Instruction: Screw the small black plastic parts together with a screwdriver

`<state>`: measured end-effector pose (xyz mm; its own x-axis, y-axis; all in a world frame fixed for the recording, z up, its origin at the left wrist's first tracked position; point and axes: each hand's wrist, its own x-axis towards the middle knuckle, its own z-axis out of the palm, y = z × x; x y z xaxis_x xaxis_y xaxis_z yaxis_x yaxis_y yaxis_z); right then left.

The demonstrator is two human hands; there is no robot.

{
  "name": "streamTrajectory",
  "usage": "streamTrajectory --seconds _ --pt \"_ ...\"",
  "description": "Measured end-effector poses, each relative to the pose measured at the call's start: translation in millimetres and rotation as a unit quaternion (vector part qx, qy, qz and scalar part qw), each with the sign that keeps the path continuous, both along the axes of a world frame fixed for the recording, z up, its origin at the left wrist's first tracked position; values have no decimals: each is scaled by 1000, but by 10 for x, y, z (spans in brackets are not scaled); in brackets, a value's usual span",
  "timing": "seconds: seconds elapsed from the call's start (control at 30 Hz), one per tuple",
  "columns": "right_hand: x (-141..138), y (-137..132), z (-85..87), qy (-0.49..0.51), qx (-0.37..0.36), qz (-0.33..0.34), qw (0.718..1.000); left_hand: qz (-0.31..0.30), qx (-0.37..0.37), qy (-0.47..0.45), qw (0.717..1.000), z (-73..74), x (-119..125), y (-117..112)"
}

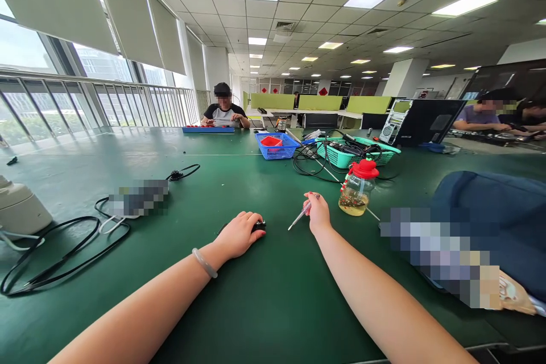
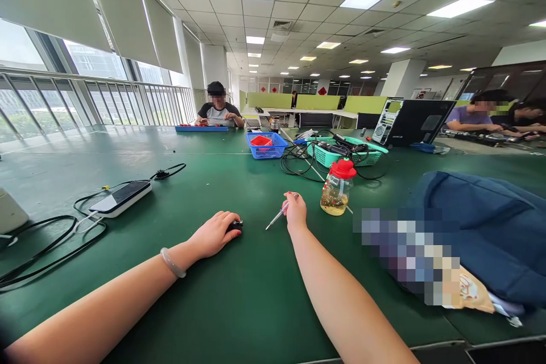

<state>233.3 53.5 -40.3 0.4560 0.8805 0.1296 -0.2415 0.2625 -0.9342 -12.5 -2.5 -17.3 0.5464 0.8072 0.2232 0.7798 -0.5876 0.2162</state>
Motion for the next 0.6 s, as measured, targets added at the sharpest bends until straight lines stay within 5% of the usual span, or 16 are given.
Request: streamTrajectory --seconds 0.2,0.6 --pt "1 26 -7 -1 -10 -2 1000 59 -20 -13 998 38 -499 -219" --pt "-17 -11 22 3 -11 24 1000 233 16 23 972 107 -2217 -750"
